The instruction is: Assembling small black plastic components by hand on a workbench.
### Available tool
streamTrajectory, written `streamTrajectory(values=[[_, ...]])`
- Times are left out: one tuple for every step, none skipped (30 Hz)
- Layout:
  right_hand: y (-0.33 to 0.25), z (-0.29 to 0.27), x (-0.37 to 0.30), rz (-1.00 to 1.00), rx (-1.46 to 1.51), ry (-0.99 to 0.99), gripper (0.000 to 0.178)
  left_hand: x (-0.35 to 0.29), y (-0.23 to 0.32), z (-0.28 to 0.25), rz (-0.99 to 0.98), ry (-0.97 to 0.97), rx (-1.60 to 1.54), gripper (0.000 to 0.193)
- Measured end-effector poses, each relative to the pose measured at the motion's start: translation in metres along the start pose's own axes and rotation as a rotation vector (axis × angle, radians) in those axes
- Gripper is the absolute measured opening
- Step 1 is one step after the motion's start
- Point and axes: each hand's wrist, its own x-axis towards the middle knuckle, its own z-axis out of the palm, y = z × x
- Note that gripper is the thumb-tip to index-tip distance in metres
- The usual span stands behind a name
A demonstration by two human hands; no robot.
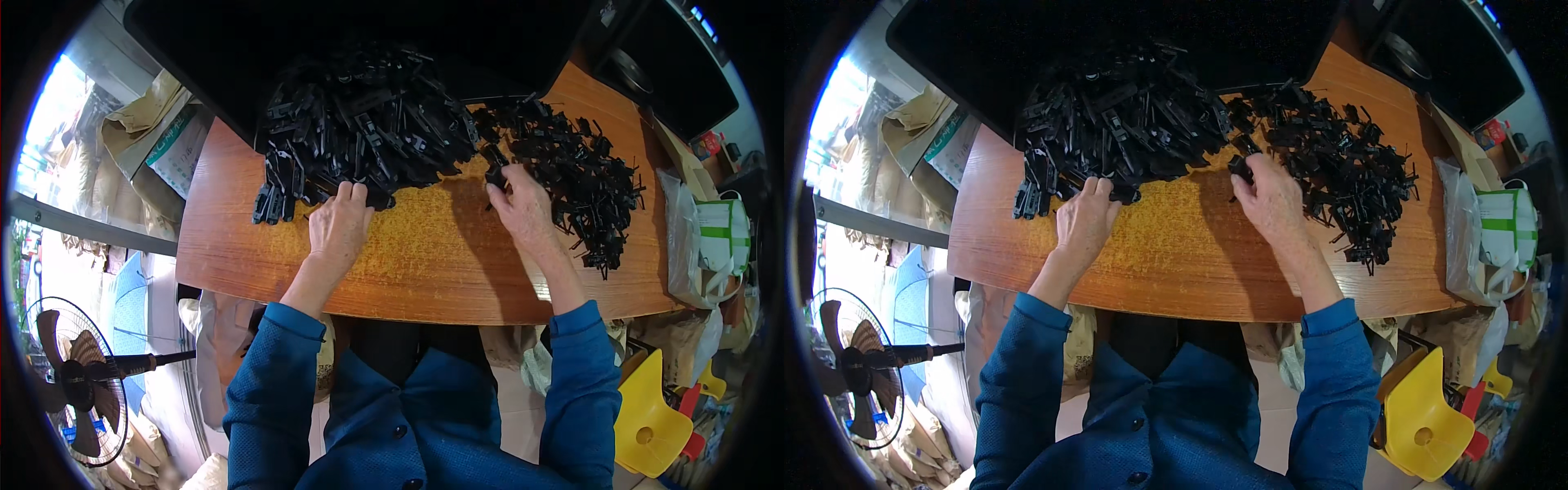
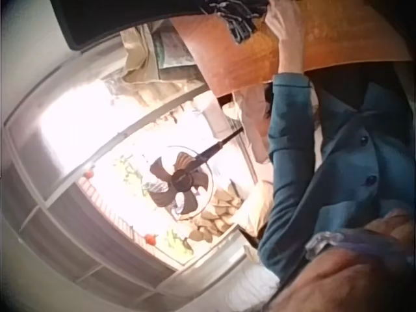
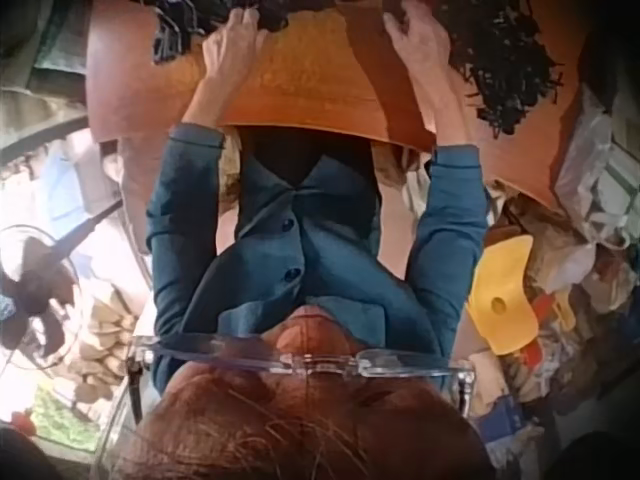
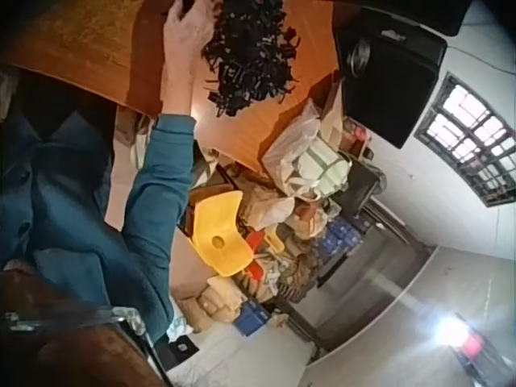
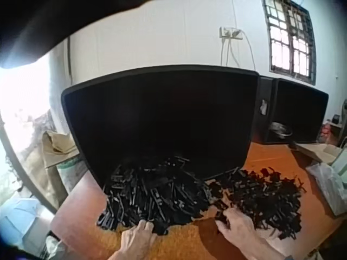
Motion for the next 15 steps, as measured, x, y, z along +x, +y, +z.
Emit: streamTrajectory(values=[[-0.001, 0.006, -0.003, 0.060, 0.078, -0.024, 0.026, 0.000, 0.001, 0.001, 0.029, -0.012, -0.015, 0.023], [-0.001, 0.008, -0.006, 0.050, 0.075, -0.019, 0.026, -0.001, 0.005, 0.001, 0.058, -0.018, -0.028, 0.023], [-0.001, 0.010, -0.010, 0.041, 0.122, -0.048, 0.024, -0.004, 0.008, 0.005, 0.137, 0.069, -0.092, 0.025], [-0.002, 0.011, -0.013, 0.031, 0.169, -0.080, 0.022, -0.006, 0.014, 0.008, 0.148, 0.056, -0.100, 0.024], [-0.004, 0.011, -0.015, 0.023, 0.162, -0.077, 0.022, -0.006, 0.019, 0.010, 0.162, 0.044, -0.110, 0.024], [-0.008, 0.011, -0.017, 0.176, 0.442, -0.140, 0.021, -0.006, 0.019, 0.012, 0.184, 0.070, -0.115, 0.022], [-0.011, 0.012, -0.020, 0.331, 0.721, -0.205, 0.019, -0.005, 0.017, 0.013, 0.181, 0.079, -0.120, 0.022], [-0.014, 0.014, -0.024, 0.325, 0.714, -0.204, 0.019, -0.004, 0.017, 0.011, 0.128, 0.021, -0.097, 0.025], [-0.018, 0.017, -0.029, 0.313, 0.738, -0.222, 0.019, -0.004, 0.017, 0.009, 0.075, -0.038, -0.075, 0.031], [-0.020, 0.019, -0.035, 0.301, 0.761, -0.241, 0.018, -0.007, 0.017, 0.009, 0.074, -0.031, -0.080, 0.031], [-0.023, 0.020, -0.040, 0.269, 0.772, -0.255, 0.018, -0.009, 0.015, 0.010, 0.117, 0.041, -0.101, 0.031], [-0.026, 0.020, -0.045, 0.261, 0.766, -0.253, 0.018, -0.010, 0.014, 0.011, 0.160, 0.112, -0.122, 0.031], [-0.031, 0.020, -0.050, 0.271, 0.776, -0.242, 0.018, -0.009, 0.014, 0.012, 0.161, 0.120, -0.125, 0.031], [-0.035, 0.020, -0.054, 0.280, 0.786, -0.234, 0.018, -0.009, 0.015, 0.013, 0.250, 0.193, -0.098, 0.030], [-0.038, 0.019, -0.058, 0.276, 0.796, -0.247, 0.020, -0.009, 0.016, 0.014, 0.339, 0.265, -0.069, 0.028]])
